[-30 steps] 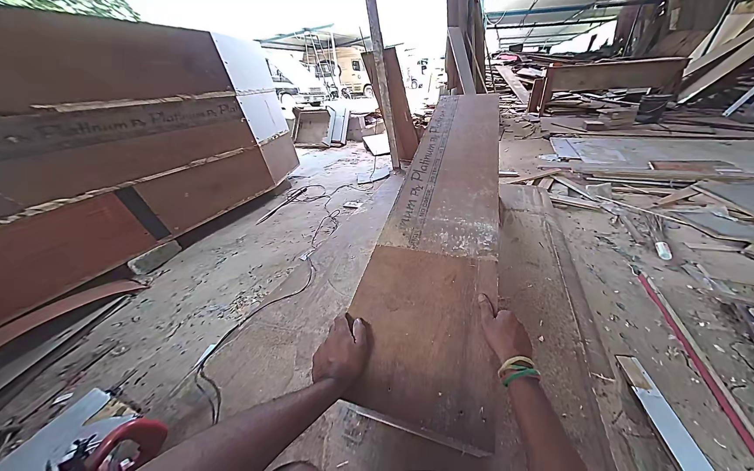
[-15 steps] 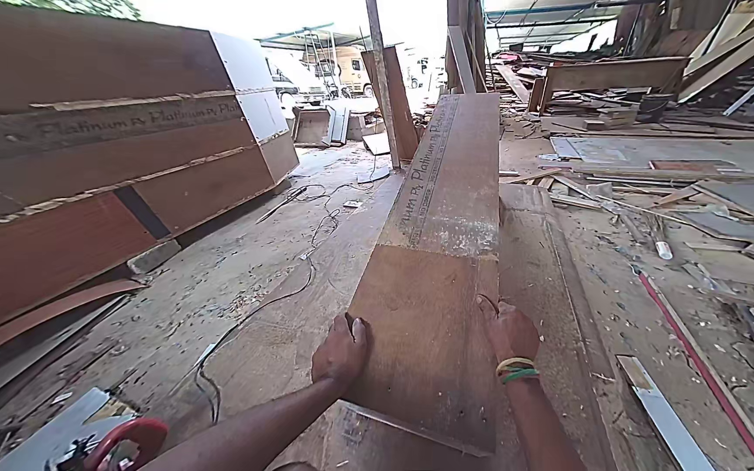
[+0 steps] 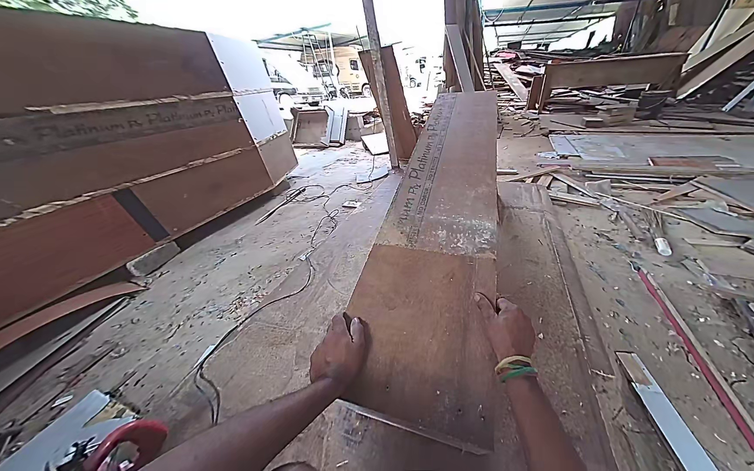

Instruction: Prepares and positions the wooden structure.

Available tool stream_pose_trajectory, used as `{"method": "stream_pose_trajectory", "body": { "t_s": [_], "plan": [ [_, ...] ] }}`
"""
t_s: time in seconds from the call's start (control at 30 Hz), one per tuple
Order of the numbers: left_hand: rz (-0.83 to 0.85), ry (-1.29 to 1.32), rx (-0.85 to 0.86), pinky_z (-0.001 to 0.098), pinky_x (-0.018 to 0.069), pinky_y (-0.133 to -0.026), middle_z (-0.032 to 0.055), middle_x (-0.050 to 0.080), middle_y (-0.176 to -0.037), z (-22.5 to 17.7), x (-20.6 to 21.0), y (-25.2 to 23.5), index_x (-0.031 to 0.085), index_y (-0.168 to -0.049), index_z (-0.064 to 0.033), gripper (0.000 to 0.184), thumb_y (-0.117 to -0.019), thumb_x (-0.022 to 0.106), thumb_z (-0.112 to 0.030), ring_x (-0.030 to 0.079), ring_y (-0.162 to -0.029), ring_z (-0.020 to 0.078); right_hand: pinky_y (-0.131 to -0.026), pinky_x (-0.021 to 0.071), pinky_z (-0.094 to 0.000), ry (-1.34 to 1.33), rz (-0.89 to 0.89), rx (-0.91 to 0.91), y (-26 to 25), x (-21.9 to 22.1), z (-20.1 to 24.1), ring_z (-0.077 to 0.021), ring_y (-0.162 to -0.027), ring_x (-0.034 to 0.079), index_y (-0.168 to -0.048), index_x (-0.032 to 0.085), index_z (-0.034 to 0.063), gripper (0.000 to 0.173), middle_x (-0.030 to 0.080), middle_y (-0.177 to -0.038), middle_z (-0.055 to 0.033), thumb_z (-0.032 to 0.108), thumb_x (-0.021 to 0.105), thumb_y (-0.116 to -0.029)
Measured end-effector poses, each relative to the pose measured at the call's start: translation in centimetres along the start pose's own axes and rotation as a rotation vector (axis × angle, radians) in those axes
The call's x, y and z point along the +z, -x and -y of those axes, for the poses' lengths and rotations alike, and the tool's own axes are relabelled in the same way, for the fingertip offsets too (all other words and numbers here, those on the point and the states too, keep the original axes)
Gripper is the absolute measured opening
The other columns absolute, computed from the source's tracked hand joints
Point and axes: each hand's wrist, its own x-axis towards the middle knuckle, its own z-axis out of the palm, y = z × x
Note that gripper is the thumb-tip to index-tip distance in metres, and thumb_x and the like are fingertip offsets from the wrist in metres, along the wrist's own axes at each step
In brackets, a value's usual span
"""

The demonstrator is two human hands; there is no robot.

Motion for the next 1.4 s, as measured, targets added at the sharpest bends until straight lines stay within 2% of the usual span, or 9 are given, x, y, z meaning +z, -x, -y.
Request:
{"method": "stream_pose_trajectory", "body": {
  "t_s": [0.6,1.07,1.2,1.23,1.4],
  "plan": [
    [-0.001,-0.004,0.013,0.0562,0.055,-0.091,0.0145,0.065,-0.134,0.1,0.1,-0.1,0.045,-0.147,-0.0124,0.058,-0.1076,0.023,-0.049,0.068,-0.115,0.0333,-0.079,0.0541,-0.0539,-0.051,0.01,-0.003,-0.3,0.2,-0.4,-0.0334,-0.092,0.071,-0.094,0.07,0.0053,0.063,0.072,-0.091,-0.0166,0.066,0.056,-0.0961],
    [0.001,0.005,0.011,0.0564,0.0547,-0.091,0.0142,0.065,-0.133,0.1,0.0,0.0,0.045,-0.148,-0.0114,0.058,-0.1079,0.024,-0.048,0.068,-0.115,0.0339,-0.08,0.0545,-0.0536,-0.049,0.067,0.002,-0.7,0.4,-0.5,-0.0339,-0.093,0.071,-0.093,0.069,0.0034,0.065,0.071,-0.092,-0.0177,0.065,0.049,-0.0999],
    [-0.007,0.003,0.015,0.0563,0.055,-0.09,0.0141,0.065,-0.134,0.2,0.2,-0.2,0.046,-0.147,-0.012,0.057,-0.108,0.025,-0.048,0.069,-0.115,0.0335,-0.076,0.0533,-0.0531,-0.113,0.096,0.004,-0.9,0.7,-0.6,-0.0336,-0.086,0.069,-0.087,0.066,0.0014,0.066,0.068,-0.085,-0.0179,0.062,0.048,-0.102],
    [-0.007,0.003,0.014,0.0561,0.055,-0.09,0.0143,0.065,-0.134,0.2,0.2,-0.2,0.046,-0.147,-0.0122,0.057,-0.1079,0.025,-0.048,0.069,-0.114,0.0335,-0.076,0.0531,-0.0533,-0.143,0.108,0.013,-0.9,0.8,-0.6,-0.034,-0.086,0.069,-0.087,0.066,0.0003,0.066,0.068,-0.085,-0.0187,0.062,0.048,-0.1021],
    [-0.005,0.002,0.012,0.0565,0.0548,-0.091,0.0148,0.065,-0.134,0.2,0.1,-0.2,0.046,-0.147,-0.0118,0.058,-0.1078,0.025,-0.048,0.069,-0.114,0.0338,-0.087,0.0535,-0.054,-0.216,0.16,0.068,-0.6,1.3,-0.1,-0.0353,-0.1,0.07,-0.105,0.067,-0.0027,0.069,0.07,-0.101,-0.022,0.064,0.048,-0.1012]
  ]
}}
